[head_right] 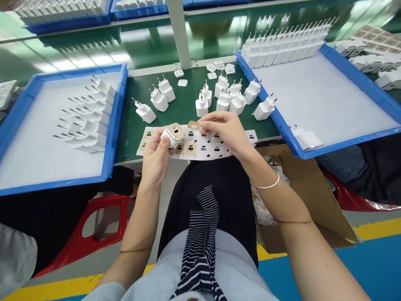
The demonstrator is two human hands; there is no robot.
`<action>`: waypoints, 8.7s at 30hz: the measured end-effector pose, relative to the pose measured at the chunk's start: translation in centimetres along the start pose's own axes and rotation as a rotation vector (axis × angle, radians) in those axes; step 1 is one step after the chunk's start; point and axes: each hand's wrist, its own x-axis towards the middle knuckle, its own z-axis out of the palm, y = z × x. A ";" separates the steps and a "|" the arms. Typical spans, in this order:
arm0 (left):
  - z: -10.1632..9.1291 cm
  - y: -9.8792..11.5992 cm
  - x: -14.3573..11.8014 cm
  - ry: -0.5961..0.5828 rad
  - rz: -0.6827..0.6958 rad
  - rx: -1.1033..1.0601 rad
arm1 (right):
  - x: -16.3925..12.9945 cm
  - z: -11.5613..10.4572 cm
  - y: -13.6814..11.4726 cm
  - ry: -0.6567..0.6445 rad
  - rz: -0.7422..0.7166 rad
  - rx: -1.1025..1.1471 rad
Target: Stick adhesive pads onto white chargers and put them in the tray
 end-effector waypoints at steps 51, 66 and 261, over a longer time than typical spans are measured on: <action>1.7 8.5 14.6 -0.002 -0.189 1.788 | -0.9 -2.9 2.9 -0.062 0.075 0.527; -2.0 10.3 9.5 -0.104 0.177 0.498 | -0.3 -3.6 3.0 -0.189 0.123 0.575; -4.1 0.9 -4.5 -0.397 0.232 0.572 | -2.0 -1.2 0.6 0.069 0.078 0.222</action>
